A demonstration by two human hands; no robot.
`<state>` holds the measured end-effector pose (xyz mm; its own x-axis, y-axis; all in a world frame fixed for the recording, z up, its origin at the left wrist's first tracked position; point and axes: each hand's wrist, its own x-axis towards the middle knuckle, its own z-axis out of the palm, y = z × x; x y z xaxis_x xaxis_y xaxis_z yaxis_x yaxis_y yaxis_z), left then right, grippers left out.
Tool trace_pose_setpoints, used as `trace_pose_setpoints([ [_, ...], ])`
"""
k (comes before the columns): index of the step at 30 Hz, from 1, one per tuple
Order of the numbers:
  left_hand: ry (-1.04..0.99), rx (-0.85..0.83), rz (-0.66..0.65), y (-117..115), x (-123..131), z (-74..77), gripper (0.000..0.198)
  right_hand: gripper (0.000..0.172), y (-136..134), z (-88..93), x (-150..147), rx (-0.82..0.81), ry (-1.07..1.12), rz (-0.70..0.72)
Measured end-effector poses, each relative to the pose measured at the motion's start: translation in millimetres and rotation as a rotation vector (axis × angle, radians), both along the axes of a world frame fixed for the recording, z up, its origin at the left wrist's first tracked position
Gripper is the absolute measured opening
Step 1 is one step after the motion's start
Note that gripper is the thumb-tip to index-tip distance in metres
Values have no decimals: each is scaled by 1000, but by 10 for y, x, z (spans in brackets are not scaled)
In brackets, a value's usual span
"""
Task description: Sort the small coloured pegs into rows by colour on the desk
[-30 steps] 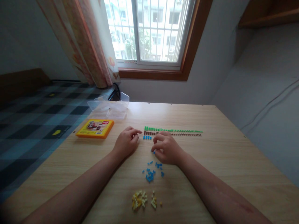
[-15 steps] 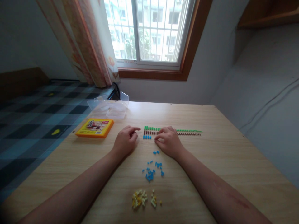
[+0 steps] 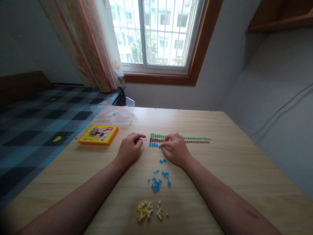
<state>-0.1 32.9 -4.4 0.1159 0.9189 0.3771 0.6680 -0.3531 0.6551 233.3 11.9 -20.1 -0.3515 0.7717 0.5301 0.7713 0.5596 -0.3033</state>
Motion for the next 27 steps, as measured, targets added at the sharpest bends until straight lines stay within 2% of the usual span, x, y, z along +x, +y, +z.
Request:
trace_pose_setpoints([
  [5,-9,-9,6,-6,4,19,29,15,-12,11,-21,40,2,28],
  [15,-10,-14,3,-11,5,29,29,19,-26,-43,-47,-33,22,4],
  [27,-8,-9,0,-6,-2,13,29,20,-28,-63,-58,-15,-3,17],
])
